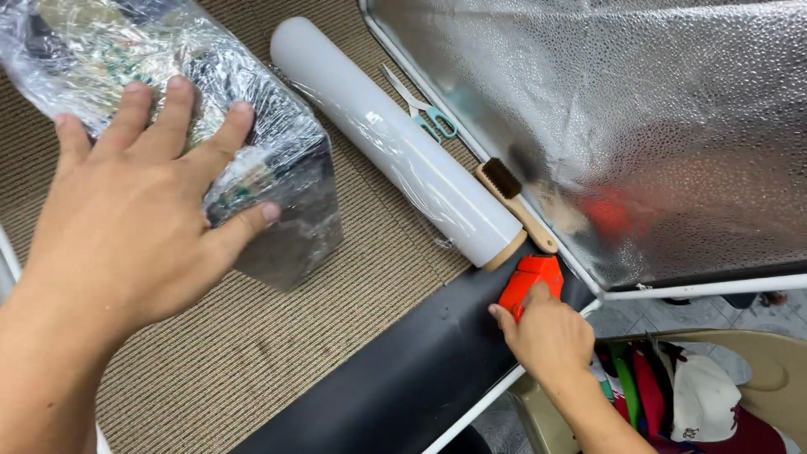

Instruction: The person applies adhesive packing tape to a black rectangular object wrapped in plastic film, using a red tape dispenser to secure several strips across the object's surface.

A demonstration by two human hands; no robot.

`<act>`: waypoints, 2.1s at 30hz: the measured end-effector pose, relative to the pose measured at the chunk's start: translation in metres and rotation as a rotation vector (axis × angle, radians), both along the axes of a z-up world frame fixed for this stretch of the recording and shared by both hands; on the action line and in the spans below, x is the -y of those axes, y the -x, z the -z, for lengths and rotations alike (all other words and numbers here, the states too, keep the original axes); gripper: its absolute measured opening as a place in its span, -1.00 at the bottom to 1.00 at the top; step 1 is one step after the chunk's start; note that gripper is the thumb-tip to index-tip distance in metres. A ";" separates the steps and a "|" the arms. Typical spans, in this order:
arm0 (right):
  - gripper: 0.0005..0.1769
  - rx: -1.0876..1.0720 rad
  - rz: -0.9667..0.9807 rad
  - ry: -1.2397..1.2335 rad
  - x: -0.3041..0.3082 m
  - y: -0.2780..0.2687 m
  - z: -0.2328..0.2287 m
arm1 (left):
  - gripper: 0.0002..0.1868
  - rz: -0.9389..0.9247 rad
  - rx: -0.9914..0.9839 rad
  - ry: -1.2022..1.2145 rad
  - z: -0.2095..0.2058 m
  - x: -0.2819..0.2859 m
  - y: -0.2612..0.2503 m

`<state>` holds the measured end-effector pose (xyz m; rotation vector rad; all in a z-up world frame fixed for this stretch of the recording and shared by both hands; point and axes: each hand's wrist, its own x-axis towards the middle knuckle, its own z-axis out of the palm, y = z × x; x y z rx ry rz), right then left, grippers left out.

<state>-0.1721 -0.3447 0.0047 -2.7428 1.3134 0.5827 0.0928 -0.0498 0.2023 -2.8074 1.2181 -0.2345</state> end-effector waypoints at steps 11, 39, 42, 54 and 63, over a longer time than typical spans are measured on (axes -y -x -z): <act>-0.54 0.229 0.109 -0.146 0.001 0.023 0.021 | 0.02 -0.009 0.195 -0.002 0.008 -0.007 0.027; -0.06 1.793 -0.046 -1.255 -0.042 -0.063 -0.157 | 0.13 -0.124 -0.246 0.058 -0.022 0.074 0.029; -0.69 1.680 -0.379 -1.388 -0.050 -0.089 -0.192 | 0.16 -0.099 -0.134 0.118 -0.013 0.079 0.043; -0.62 1.230 -0.240 -1.873 -0.128 -0.188 -0.234 | -0.41 -0.695 -0.796 1.229 -0.122 0.003 -0.019; -0.62 1.113 -0.151 -1.753 -0.149 -0.192 -0.221 | -0.65 -0.744 -1.018 0.961 -0.129 -0.013 -0.067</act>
